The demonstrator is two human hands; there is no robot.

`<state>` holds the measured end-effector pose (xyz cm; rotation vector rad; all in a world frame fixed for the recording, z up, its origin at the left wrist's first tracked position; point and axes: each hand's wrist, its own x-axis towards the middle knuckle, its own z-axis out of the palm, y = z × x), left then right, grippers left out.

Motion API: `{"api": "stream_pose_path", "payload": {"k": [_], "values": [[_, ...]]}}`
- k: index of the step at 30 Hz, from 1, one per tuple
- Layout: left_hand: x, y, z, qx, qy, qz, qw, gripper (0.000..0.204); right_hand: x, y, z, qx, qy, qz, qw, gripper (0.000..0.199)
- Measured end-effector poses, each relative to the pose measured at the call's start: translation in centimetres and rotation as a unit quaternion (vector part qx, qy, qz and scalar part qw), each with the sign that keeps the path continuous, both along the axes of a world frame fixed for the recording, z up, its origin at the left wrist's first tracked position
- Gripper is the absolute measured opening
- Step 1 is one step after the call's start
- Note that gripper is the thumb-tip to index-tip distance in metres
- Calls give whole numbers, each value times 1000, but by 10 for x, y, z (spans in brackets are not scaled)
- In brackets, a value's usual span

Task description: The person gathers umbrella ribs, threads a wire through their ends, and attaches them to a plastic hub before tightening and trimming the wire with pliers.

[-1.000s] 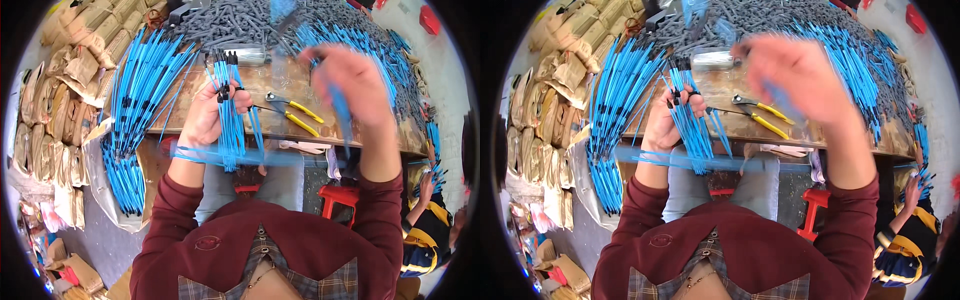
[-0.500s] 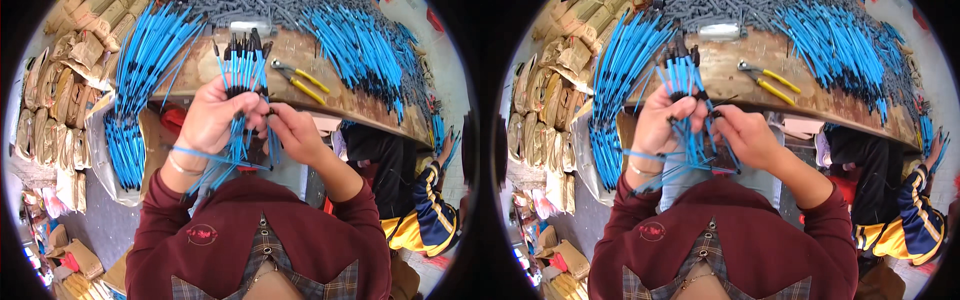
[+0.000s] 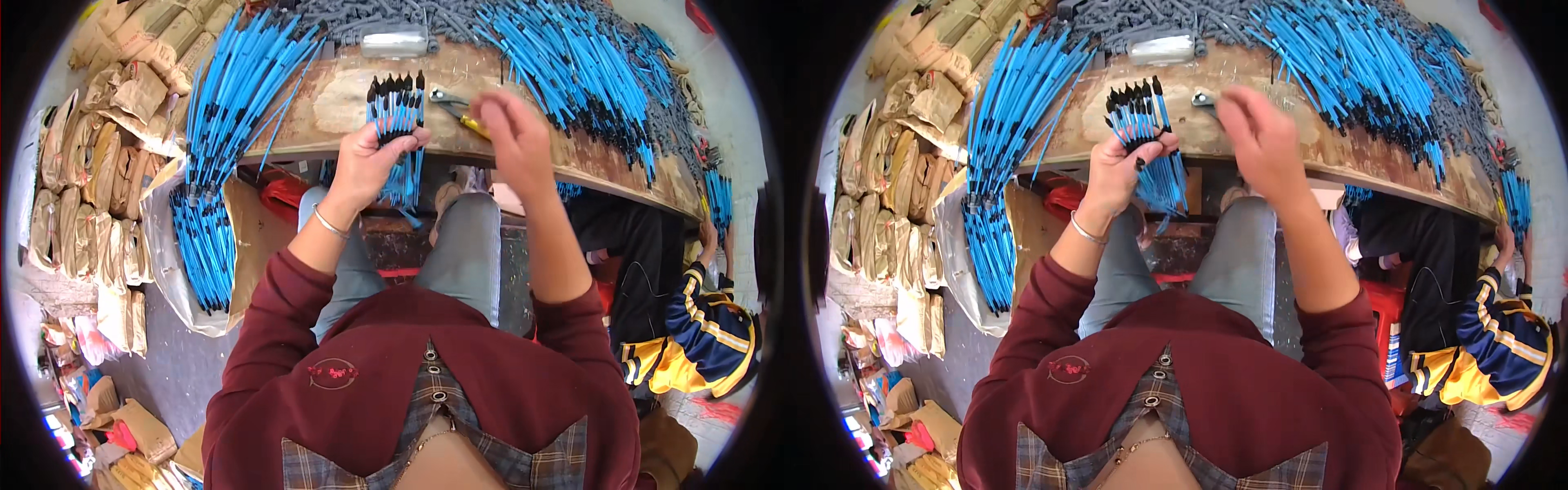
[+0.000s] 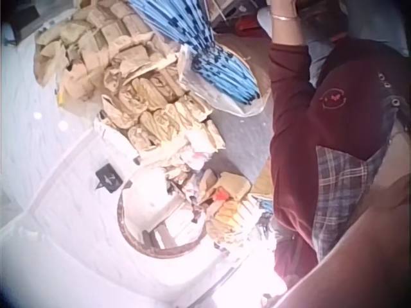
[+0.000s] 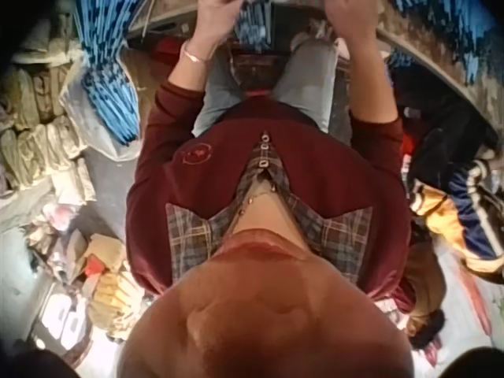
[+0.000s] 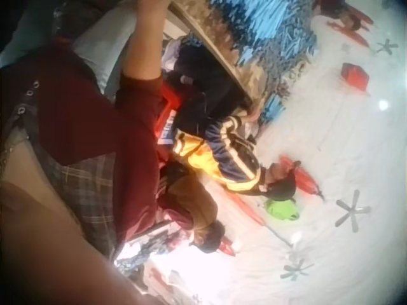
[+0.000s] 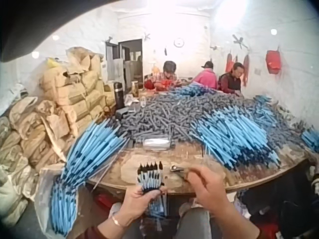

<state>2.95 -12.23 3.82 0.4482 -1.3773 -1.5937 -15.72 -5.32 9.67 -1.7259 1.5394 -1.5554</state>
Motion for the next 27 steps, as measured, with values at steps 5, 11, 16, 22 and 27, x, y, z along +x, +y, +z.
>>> {"api": "stream_pose_path", "payload": {"k": [5, 11, 16, 22, 27], "values": [[3, 15, 7, 37, -6, -1, 999, 13, 43, -36, 38, -186, 149, 108, 965, 22], [31, 25, 3, 136, -30, -91, 986, 16, 81, -33, 8, -75, 322, 223, 917, 32], [28, 9, -12, 217, -29, -81, 972, 17, 50, -53, -8, -38, 134, 116, 983, 36], [20, -20, -6, 227, -19, -44, 973, 17, -28, -61, -59, 35, 379, -98, 920, 35], [21, -21, -3, 245, -26, -52, 968, 19, -24, -72, -55, 10, 418, -153, 896, 30]]}}
